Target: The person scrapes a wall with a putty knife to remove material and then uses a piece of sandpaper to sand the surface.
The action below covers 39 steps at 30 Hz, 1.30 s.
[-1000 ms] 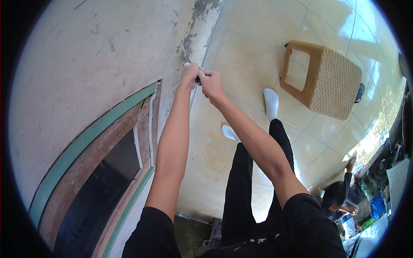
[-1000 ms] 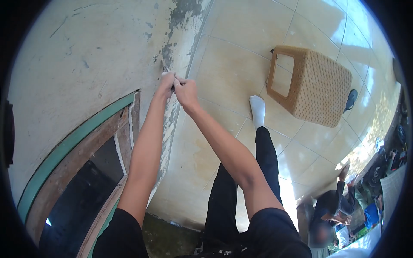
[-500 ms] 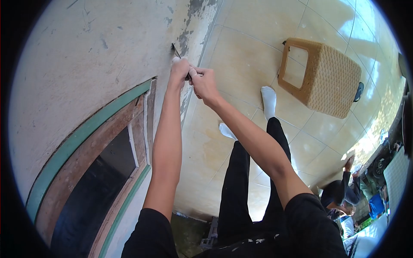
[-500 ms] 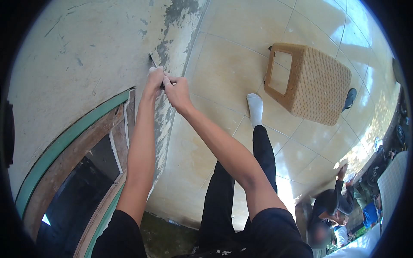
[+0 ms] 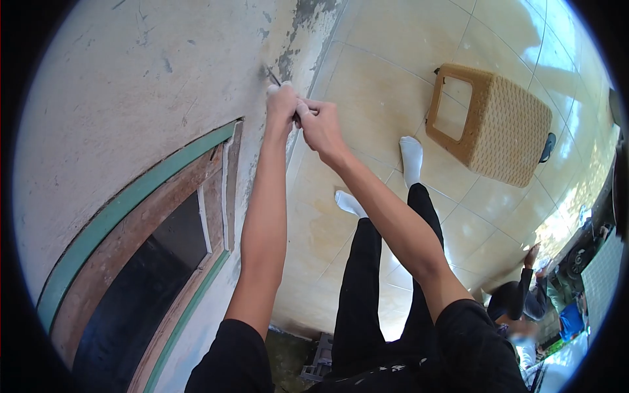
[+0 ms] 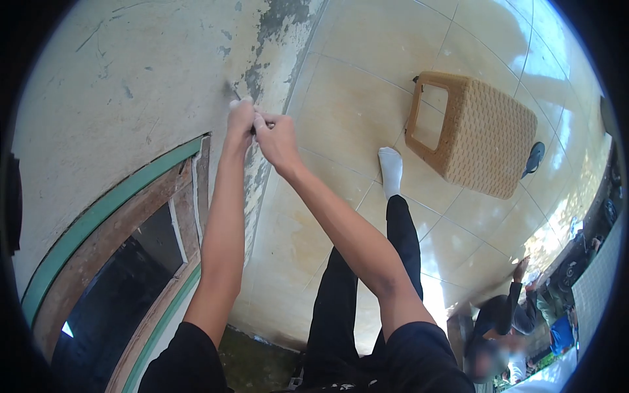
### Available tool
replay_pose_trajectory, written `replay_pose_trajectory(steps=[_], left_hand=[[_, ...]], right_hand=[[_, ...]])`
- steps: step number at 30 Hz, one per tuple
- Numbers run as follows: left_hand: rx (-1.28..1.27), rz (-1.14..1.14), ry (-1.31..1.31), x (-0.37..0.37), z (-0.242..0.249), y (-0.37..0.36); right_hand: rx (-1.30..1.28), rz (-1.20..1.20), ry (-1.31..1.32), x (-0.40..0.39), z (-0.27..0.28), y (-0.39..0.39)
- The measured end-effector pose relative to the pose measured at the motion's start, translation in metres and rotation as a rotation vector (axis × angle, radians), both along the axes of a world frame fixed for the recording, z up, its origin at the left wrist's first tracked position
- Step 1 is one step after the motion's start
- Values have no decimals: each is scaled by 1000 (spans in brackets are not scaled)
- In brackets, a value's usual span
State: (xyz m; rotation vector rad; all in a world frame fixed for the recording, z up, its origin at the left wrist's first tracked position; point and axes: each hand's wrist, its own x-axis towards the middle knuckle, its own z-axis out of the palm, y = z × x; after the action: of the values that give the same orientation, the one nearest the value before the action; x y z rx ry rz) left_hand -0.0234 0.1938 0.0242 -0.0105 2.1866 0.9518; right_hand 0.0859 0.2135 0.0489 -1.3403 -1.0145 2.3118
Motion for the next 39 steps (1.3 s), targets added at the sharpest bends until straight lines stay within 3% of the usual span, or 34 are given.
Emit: replay_pose_trajectory(steps=[2,4,6,7,8,11,13,15,18,21,24,26,29,32,35,36,39], left_hand=[[68,35,-132,-1,23,-11],[51,51,-82,-3,15,-10],[-54,-115,27,-5,1,1],[-78,-78,42,-4,-6,5],[-83,-75,43,-3,-9,-2],[233,137,-24,6,-15,-26],[248,177,-44,14,-6,-58],[245,210,-65,15,-6,-72],[249,83,-77,8,-10,-84],[214,70,-146,1,-10,-85],[226,69,-158,-7,-8,-81],[307,21,-198,-21,-13,-65],[259,68,-157,-14,1,-46],[376,31,-269,-11,2,-70],[367,157,-286,-3,7,-77],[370,216,-291,-3,9,-74],[391,87,-404,-39,-11,-45]], right_hand=[[-18,121,22,1,16,-2],[36,67,34,-1,5,-9],[-82,27,43,-3,-14,-3],[112,25,11,-3,-19,-5],[107,28,12,-3,-22,-11],[293,52,-13,3,-20,-20],[355,259,-84,16,-6,-39],[360,206,-78,19,-2,-59],[388,26,9,11,-18,-80],[356,18,-8,8,-16,-86],[299,207,-137,-1,-1,-81],[434,-115,-130,-21,-6,-82],[431,-155,-103,-26,-12,-77],[452,-2,-116,-8,3,-78],[414,141,-128,2,17,-73],[414,136,-124,-4,17,-70],[445,50,-193,-24,9,-51]])
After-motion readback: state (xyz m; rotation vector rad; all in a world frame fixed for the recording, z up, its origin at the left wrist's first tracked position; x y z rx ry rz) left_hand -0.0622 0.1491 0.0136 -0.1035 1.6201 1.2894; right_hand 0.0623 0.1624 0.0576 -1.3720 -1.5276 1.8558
